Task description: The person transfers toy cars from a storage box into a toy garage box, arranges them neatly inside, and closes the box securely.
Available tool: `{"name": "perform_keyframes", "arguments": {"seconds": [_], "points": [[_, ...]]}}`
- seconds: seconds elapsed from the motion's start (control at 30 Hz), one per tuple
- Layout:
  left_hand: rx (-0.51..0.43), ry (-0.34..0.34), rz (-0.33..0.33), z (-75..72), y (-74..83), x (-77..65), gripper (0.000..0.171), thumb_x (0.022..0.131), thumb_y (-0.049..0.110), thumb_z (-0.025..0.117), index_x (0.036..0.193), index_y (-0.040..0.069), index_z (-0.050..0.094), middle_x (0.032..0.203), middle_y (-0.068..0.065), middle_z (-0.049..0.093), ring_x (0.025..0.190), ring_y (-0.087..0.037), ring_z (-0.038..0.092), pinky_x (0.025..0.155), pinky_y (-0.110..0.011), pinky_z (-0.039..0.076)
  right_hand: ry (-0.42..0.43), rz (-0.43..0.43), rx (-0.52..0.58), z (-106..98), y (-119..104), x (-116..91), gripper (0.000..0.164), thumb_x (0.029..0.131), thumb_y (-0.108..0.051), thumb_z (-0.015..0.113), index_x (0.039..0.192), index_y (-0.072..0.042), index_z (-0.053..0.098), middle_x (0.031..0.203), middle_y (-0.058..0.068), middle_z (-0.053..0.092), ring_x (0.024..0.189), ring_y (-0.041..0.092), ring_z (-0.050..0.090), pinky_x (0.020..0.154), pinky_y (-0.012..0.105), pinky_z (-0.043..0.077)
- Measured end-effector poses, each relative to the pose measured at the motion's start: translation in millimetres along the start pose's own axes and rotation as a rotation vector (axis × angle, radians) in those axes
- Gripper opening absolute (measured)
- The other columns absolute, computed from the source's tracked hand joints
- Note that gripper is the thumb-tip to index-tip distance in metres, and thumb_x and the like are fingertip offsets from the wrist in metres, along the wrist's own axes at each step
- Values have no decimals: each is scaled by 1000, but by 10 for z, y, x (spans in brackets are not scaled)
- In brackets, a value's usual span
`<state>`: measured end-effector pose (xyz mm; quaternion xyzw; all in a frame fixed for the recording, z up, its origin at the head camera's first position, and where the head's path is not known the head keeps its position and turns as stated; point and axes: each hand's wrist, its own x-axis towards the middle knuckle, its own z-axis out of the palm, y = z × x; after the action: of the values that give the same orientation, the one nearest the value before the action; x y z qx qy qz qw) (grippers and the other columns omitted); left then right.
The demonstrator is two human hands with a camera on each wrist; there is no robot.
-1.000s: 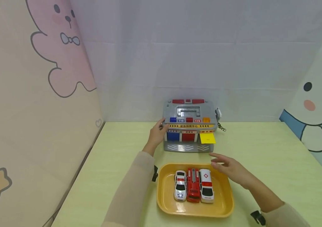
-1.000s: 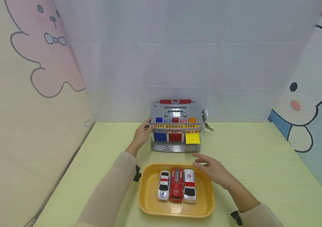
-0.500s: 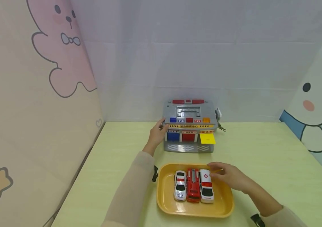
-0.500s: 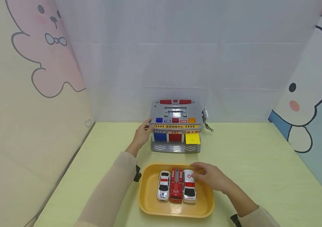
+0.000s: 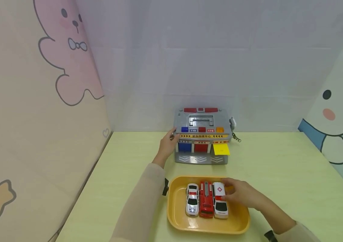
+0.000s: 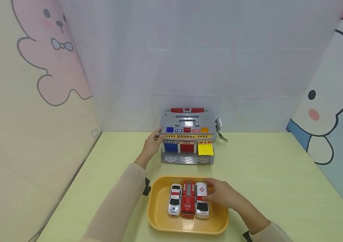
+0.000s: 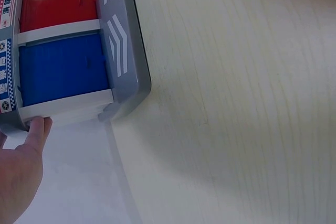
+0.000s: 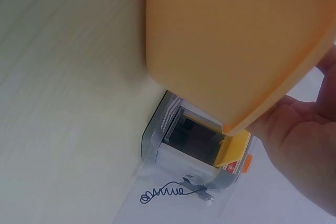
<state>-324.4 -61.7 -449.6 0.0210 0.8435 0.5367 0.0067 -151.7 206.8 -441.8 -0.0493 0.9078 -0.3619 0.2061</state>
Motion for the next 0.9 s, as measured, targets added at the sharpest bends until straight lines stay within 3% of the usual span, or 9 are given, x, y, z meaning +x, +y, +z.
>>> {"name": "perform_keyframes", "arguments": {"seconds": [0.4,0.63,0.9], "points": [[0,2,6,9,-22,17,53,101,39,53,150,21,40,140,-18,50,127,-31,49,100,-44,45,5,18,-37,93,-44,56,71,70,-9,88,131,3,53,116,13,62,97,26,61,86,48,54],[1,4,7,7,-23,6,53,101,38,52,150,21,41,139,-18,50,127,-31,50,100,-45,45,21,31,-116,150,-76,88,72,69,-9,89,130,4,53,116,12,62,100,27,58,88,49,52],[0,5,-1,2,-18,-4,52,101,39,52,150,22,41,140,-17,50,127,-31,49,100,-45,45,1,10,-154,158,-108,66,74,68,-11,90,129,4,52,107,8,62,92,23,57,88,48,52]]}}
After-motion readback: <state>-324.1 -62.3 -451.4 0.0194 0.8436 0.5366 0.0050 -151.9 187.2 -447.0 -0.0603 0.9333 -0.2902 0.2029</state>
